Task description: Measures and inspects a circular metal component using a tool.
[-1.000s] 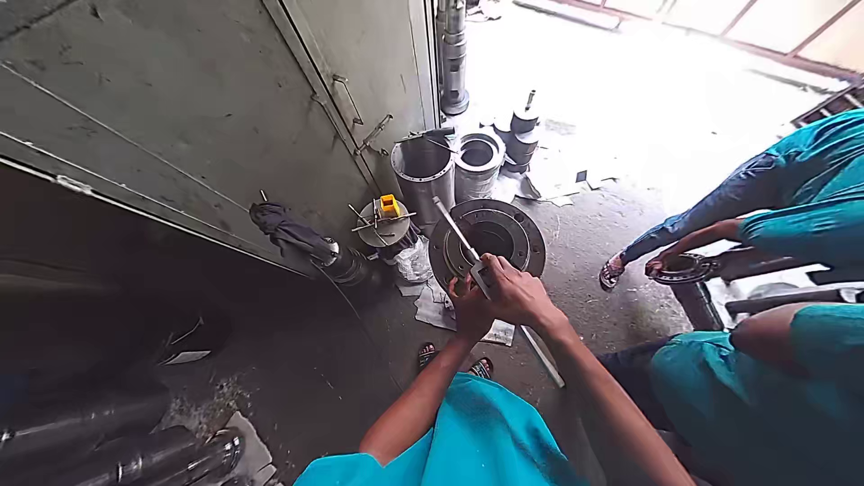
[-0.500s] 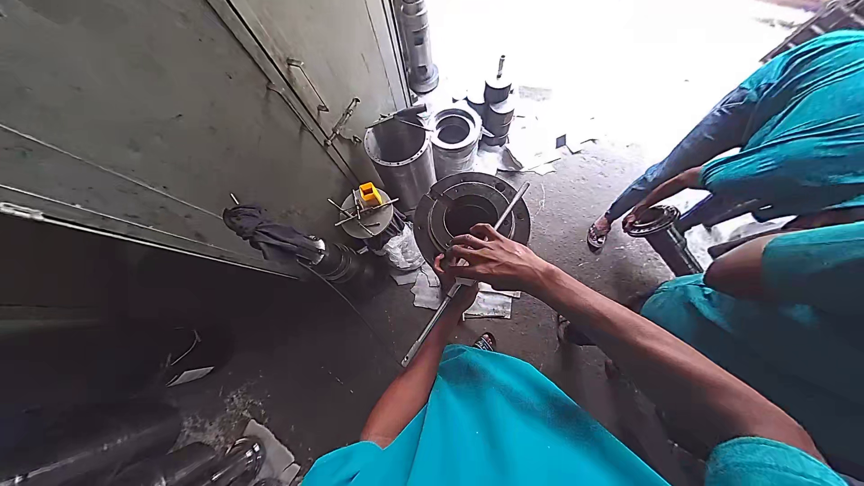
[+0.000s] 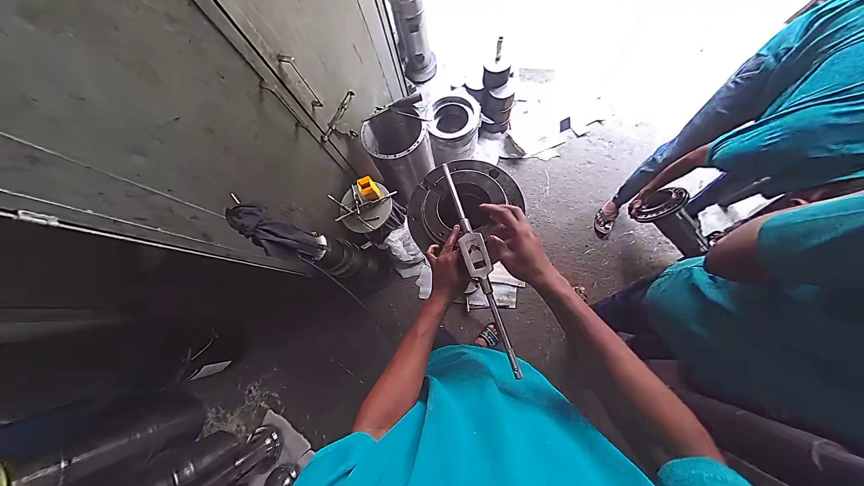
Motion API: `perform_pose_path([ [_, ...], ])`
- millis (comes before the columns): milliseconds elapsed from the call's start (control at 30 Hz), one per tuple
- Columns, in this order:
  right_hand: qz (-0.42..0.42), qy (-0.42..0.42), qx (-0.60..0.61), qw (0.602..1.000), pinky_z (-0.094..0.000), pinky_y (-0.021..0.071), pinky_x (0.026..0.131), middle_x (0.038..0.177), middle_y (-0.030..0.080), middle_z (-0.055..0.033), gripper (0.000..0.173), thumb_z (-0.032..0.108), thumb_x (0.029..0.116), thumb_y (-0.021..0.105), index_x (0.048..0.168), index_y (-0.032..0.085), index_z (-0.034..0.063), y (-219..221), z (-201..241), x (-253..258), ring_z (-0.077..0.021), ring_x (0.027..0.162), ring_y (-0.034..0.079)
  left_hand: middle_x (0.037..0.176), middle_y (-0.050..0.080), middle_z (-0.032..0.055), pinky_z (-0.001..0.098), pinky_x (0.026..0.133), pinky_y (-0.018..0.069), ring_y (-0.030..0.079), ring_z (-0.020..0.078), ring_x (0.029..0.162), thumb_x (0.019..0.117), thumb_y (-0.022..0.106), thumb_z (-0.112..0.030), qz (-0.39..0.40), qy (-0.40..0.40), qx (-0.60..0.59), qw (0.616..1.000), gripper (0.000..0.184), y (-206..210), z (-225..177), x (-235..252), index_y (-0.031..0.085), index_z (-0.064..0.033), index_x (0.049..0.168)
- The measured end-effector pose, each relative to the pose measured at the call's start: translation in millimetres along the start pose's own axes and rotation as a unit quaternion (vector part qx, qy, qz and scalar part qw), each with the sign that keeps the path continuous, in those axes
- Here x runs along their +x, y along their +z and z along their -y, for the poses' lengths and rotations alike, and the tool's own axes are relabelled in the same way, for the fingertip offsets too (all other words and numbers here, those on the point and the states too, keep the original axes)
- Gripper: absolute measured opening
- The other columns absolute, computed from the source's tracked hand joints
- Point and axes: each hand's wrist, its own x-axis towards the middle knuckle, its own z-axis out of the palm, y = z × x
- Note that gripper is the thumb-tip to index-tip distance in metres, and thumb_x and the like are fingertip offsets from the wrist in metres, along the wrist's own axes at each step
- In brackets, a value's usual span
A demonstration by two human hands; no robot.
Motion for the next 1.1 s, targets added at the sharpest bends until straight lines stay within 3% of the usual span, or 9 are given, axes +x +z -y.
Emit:
perform_pose_path([
  [67, 0.023, 0.12, -0.011, 0.992, -0.0525, 0.0593, 0.078, 0.136, 0.054, -0.0241, 0.078, 0.047, 0.0909, 0.073, 0.153, 0.043, 0.013, 6.6, 18.1, -10.2, -0.0336, 0.095, 0.069, 0.148, 0.057, 0.0114, 0.0648, 0.114, 0.0256, 0.055, 0.0322, 0.134, 0.0894, 0.068, -0.014, 0.004, -0.007, -0.005, 1.0, 0.032, -1.1, -4.0, -3.1, 0.073, -0.0072, 0.121],
  [133, 0.063, 0.168, -0.049, 0.983, -0.0586, 0.0578, 0.073, 0.134, 0.053, -0.0278, 0.098, 0.05, 0.0796, 0.084, 0.155, 0.036, 0.0092, 24.8, 44.5, -19.0, -0.0406, 0.091, 0.068, 0.154, 0.052, 0.0091, 0.0633, 0.12, 0.015, 0.046, 0.0302, 0.143, 0.0953, 0.06, -0.013, 0.029, -0.022, -0.026, 0.999, 0.036, -8.8, -7.7, -12.0, 0.067, -0.005, 0.13],
  [300, 0.211, 0.123, -0.17, 0.955, -0.0643, 0.0519, 0.082, 0.13, 0.059, -0.0221, 0.078, 0.021, 0.0763, 0.084, 0.146, 0.049, 0.0112, 11.0, 45.9, 22.3, -0.0428, 0.11, 0.063, 0.129, 0.069, 0.0179, 0.0599, 0.103, 0.0381, 0.066, 0.0368, 0.112, 0.0807, 0.077, -0.007, -0.058, -0.022, 0.035, 0.997, 0.022, 10.6, 8.5, 4.1, 0.077, -0.0005, 0.101],
  [500, 0.365, -0.039, -0.197, 0.909, -0.0687, 0.0518, 0.08, 0.119, 0.07, -0.011, 0.048, 0.017, 0.0846, 0.078, 0.13, 0.065, 0.024, -22.7, 51.3, 71.2, -0.0373, 0.11, 0.066, 0.122, 0.07, 0.0166, 0.0569, 0.113, 0.0353, 0.063, 0.0293, 0.119, 0.0929, 0.072, -0.02, 0.026, -0.071, -0.076, 0.994, 0.036, -24.3, -12.8, 13.3, 0.067, -0.0026, 0.124],
  [567, 0.385, -0.044, -0.187, 0.903, -0.0649, 0.051, 0.088, 0.117, 0.071, -0.0145, 0.048, 0.009, 0.0874, 0.075, 0.133, 0.065, 0.0198, -32.1, 71.9, 80.7, -0.0375, 0.107, 0.067, 0.109, 0.072, 0.015, 0.0507, 0.106, 0.0452, 0.067, 0.0248, 0.108, 0.093, 0.07, -0.019, 0.021, -0.078, -0.122, 0.989, 0.029, -32.9, -12.5, 20.7, 0.069, 0.0001, 0.114],
  [667, 0.36, -0.052, -0.162, 0.918, -0.0641, 0.0516, 0.081, 0.106, 0.071, -0.0177, 0.052, 0.012, 0.0838, 0.074, 0.135, 0.064, 0.019, -30.7, 77.6, 88.0, -0.0388, 0.096, 0.068, 0.097, 0.073, 0.0125, 0.0453, 0.105, 0.0462, 0.068, 0.0192, 0.099, 0.0957, 0.064, -0.012, 0.032, -0.074, -0.187, 0.979, 0.019, -52.7, -7.3, 23.9, 0.072, 0.0021, 0.103],
  [733, 0.346, -0.051, -0.153, 0.924, -0.0643, 0.0515, 0.082, 0.107, 0.071, -0.0169, 0.053, 0.014, 0.0833, 0.074, 0.135, 0.064, 0.0206, -31.6, 82.7, 90.0, -0.0388, 0.098, 0.068, 0.094, 0.072, 0.0104, 0.0377, 0.09, 0.0552, 0.069, 0.0137, 0.091, 0.0963, 0.062, -0.01, 0.04, -0.076, -0.215, 0.973, 0.017, -66.3, -8.9, 27.7, 0.072, 0.0019, 0.102],
  [933, 0.287, -0.035, 0.014, 0.957, -0.0556, 0.0541, 0.083, 0.109, 0.072, -0.0122, 0.056, 0.01, 0.0777, 0.076, 0.132, 0.065, 0.0141, -33.9, 73.1, 77.1, -0.0278, 0.097, 0.07, 0.1, 0.072, 0.0011, 0.0268, 0.086, 0.0582, 0.068, 0.0038, 0.09, 0.1035, 0.052, -0.008, 0.126, -0.061, -0.378, 0.915, 0.021, -97.4, -5.0, 22.9, 0.069, -0.0027, 0.114],
  [1100, 0.178, 0.076, 0.143, 0.971, -0.0472, 0.0577, 0.083, 0.112, 0.072, -0.0082, 0.063, 0.009, 0.0758, 0.081, 0.135, 0.062, 0.0154, -28.3, 50.1, 68.9, -0.0192, 0.095, 0.07, 0.111, 0.071, 0.0116, 0.0336, 0.076, 0.0602, 0.069, 0.0158, 0.083, 0.1002, 0.037, -0.006, 0.191, -0.102, -0.481, 0.849, 0.04, -92.2, 27.5, 39.8, 0.062, 0.0009, 0.131],
])
